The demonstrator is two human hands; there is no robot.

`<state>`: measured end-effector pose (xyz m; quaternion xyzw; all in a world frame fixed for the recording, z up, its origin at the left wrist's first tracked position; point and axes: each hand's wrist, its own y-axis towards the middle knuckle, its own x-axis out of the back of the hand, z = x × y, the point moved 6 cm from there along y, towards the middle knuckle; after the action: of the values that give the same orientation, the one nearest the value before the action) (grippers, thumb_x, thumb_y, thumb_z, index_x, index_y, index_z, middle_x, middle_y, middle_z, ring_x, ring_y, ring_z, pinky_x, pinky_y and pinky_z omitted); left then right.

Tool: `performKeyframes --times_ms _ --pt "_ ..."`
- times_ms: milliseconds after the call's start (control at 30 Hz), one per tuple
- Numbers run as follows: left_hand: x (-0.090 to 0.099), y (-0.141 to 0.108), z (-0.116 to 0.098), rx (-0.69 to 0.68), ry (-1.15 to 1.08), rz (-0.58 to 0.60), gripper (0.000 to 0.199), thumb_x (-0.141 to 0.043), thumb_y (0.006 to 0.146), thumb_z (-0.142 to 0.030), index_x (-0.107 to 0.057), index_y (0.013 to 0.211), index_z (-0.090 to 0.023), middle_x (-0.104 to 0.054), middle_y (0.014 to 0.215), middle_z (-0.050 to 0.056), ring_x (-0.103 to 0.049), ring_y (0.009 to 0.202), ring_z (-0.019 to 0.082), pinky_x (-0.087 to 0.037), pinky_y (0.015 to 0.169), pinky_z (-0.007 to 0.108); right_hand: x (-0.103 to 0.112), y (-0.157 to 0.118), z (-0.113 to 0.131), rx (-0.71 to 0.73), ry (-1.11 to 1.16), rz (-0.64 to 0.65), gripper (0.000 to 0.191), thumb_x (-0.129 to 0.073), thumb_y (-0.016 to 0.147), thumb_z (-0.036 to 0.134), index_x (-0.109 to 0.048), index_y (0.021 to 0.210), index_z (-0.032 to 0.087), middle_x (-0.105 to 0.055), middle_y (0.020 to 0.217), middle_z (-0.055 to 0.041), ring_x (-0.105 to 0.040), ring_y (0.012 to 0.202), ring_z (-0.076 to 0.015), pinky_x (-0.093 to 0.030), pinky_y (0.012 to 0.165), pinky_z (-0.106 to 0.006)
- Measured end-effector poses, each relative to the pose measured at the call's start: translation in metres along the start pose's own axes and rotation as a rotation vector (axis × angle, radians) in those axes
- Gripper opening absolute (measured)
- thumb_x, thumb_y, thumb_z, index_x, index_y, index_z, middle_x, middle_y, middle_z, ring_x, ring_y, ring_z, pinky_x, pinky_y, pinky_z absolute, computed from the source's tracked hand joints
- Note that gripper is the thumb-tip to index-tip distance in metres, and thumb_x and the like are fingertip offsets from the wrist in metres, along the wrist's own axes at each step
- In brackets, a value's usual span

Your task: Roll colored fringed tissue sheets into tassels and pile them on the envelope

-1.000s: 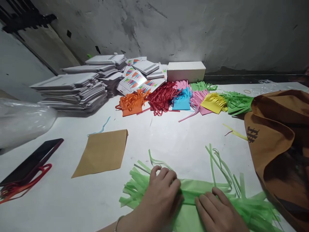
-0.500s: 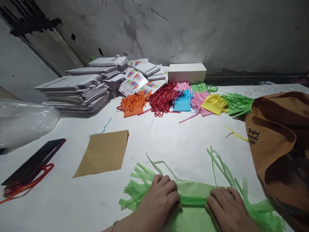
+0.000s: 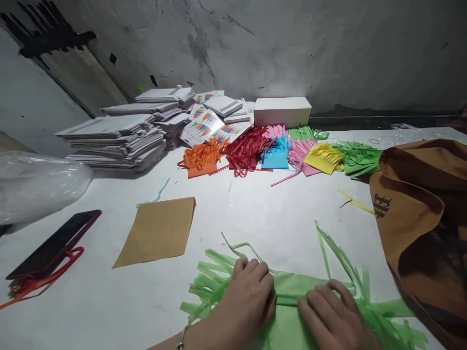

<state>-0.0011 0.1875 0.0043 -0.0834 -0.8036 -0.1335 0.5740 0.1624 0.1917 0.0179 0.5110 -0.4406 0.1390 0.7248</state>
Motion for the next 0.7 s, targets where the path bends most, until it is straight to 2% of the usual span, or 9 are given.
performKeyframes --times_ms 133,267,367,433,567,633,700 --pt "0.010 -0.001 -0.005 -0.086 -0.040 -0.064 0.016 -0.053 0.086 -0.005 -0.055 0.081 -0.020 -0.062 0.087 0.002 -0.051 0.081 0.019 -0.032 0.081 0.040 -0.007 0.008 0.012 0.074 0.001 -0.009 0.043 -0.027 0.099 0.002 -0.066 0.086 0.016 -0.061 0.071 -0.0030 -0.051 0.070 -0.0188 -0.039 0.086 -0.036" --pt "0.011 -0.004 -0.013 -0.261 -0.047 -0.079 0.012 -0.059 0.086 -0.010 -0.061 0.087 -0.021 -0.064 0.091 0.002 -0.051 0.085 0.020 -0.032 0.091 0.043 -0.013 0.008 0.006 -0.012 0.071 0.053 0.042 -0.028 0.102 0.006 -0.058 0.076 0.019 -0.054 0.068 -0.0009 -0.047 0.067 -0.0179 -0.035 0.080 -0.034" --pt "0.008 -0.004 -0.013 -0.301 -0.034 -0.082 0.015 -0.054 0.090 -0.008 -0.061 0.084 -0.020 -0.063 0.087 0.002 -0.051 0.084 0.019 -0.032 0.092 0.043 -0.016 0.010 0.007 -0.007 0.103 0.070 0.042 -0.027 0.105 0.012 -0.058 0.078 0.019 -0.054 0.069 -0.0001 -0.047 0.066 -0.0178 -0.034 0.077 -0.034" --pt "0.007 -0.003 -0.012 -0.294 -0.068 -0.071 0.017 -0.053 0.089 -0.006 -0.060 0.083 -0.020 -0.063 0.086 0.001 -0.051 0.083 0.019 -0.032 0.091 0.043 -0.017 0.011 0.009 0.016 0.073 0.056 0.047 -0.021 0.105 0.012 -0.060 0.081 0.019 -0.056 0.069 -0.0006 -0.048 0.067 -0.0186 -0.034 0.079 -0.035" --pt "0.008 -0.002 -0.006 -0.168 -0.175 -0.034 0.014 -0.056 0.090 -0.009 -0.061 0.083 -0.020 -0.064 0.087 0.001 -0.051 0.086 0.019 -0.032 0.085 0.040 -0.012 0.001 -0.001 -0.026 -0.019 0.041 0.049 -0.017 0.105 0.011 -0.063 0.091 0.019 -0.063 0.079 -0.0027 -0.055 0.078 -0.0202 -0.035 0.090 -0.038" --pt "0.007 -0.001 -0.005 -0.108 -0.202 -0.010 0.014 -0.055 0.093 -0.014 -0.061 0.083 -0.020 -0.064 0.087 0.002 -0.051 0.086 0.020 -0.032 0.083 0.040 -0.010 -0.009 -0.012 -0.071 -0.035 0.092 0.047 -0.017 0.106 0.014 -0.063 0.097 0.021 -0.065 0.087 -0.0034 -0.057 0.085 -0.0209 -0.034 0.094 -0.040" --pt "0.005 0.000 -0.006 -0.065 -0.191 0.020 0.018 -0.051 0.096 -0.016 -0.061 0.081 -0.019 -0.063 0.087 0.003 -0.051 0.085 0.021 -0.032 0.082 0.040 -0.009 -0.020 -0.022 -0.109 -0.031 0.170 0.037 -0.025 0.106 0.015 -0.061 0.099 0.022 -0.065 0.093 -0.0031 -0.058 0.090 -0.0210 -0.032 0.096 -0.040"
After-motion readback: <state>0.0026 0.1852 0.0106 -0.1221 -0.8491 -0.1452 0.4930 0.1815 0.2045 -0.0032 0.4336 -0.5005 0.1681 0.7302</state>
